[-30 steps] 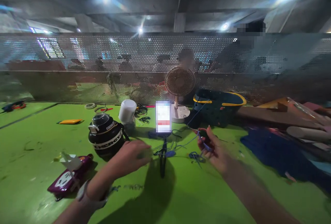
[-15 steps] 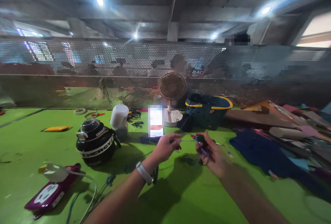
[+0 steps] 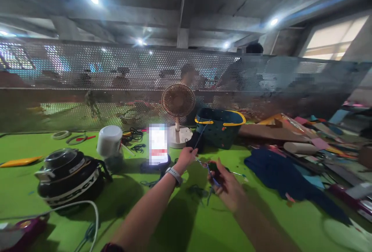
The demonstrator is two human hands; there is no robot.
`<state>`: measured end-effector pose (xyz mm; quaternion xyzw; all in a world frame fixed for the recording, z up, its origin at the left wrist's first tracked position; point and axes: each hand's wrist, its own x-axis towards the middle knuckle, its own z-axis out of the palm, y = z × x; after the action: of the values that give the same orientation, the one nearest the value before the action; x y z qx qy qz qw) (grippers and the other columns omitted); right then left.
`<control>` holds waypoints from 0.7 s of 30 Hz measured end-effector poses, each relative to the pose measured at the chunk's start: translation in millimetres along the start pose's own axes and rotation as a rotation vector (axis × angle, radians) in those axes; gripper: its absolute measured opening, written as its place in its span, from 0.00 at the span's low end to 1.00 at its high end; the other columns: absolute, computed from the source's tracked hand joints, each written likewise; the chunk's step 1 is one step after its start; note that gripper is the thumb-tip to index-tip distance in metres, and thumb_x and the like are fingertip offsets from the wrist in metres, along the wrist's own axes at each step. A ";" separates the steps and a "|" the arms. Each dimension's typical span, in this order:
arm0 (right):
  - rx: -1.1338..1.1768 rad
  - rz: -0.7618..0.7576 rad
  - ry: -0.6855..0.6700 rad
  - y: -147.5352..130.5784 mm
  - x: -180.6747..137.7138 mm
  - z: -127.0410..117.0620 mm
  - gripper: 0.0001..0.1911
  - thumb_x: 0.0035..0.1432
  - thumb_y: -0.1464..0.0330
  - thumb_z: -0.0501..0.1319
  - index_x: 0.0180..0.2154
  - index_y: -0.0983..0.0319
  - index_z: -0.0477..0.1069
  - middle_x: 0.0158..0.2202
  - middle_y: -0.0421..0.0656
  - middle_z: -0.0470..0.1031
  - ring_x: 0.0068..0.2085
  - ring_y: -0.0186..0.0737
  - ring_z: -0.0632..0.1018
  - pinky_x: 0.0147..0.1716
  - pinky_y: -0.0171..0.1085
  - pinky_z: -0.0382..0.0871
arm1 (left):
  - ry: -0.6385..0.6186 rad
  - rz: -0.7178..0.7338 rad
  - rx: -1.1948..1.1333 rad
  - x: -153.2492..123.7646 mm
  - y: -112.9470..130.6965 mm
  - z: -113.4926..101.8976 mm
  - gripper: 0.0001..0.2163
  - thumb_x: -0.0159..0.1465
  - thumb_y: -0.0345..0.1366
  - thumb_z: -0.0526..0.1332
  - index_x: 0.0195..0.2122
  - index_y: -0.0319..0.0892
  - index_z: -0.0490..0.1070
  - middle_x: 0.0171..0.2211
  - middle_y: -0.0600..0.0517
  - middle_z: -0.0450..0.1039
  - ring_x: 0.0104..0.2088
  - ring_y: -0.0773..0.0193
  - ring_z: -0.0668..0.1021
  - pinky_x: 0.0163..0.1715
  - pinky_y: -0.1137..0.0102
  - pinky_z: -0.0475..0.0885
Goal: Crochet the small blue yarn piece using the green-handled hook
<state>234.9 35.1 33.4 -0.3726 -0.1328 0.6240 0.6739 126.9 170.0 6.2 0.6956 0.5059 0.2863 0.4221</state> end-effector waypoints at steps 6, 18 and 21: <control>0.006 0.052 -0.024 -3.8 -10.2 5.8 0.17 0.35 0.65 0.79 0.27 0.66 0.78 0.20 0.39 0.79 0.18 0.29 0.76 0.12 0.22 0.67 | -0.118 0.190 0.235 -57.2 -1.0 -29.5 0.13 0.67 0.39 0.59 0.51 0.41 0.69 0.51 0.46 0.71 0.45 0.56 0.77 0.43 0.58 0.75; 0.053 0.021 -0.062 -3.2 -14.7 5.1 0.19 0.31 0.66 0.80 0.27 0.65 0.78 0.24 0.40 0.80 0.20 0.27 0.76 0.22 0.26 0.77 | -0.749 0.274 0.385 -209.1 26.8 -127.1 0.12 0.63 0.34 0.55 0.22 0.43 0.71 0.18 0.59 0.61 0.19 0.70 0.64 0.19 0.74 0.56; 0.021 0.014 -0.080 2.0 -14.9 6.1 0.18 0.33 0.65 0.79 0.27 0.65 0.78 0.25 0.40 0.81 0.20 0.26 0.76 0.23 0.26 0.77 | -0.430 0.250 0.485 -203.8 11.1 -140.8 0.10 0.63 0.38 0.57 0.39 0.47 0.78 0.24 0.56 0.73 0.23 0.66 0.71 0.23 0.73 0.61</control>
<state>226.8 23.1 40.5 -0.3412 -0.1503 0.6443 0.6678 -50.3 17.7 89.3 0.8768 0.3694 0.0542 0.3031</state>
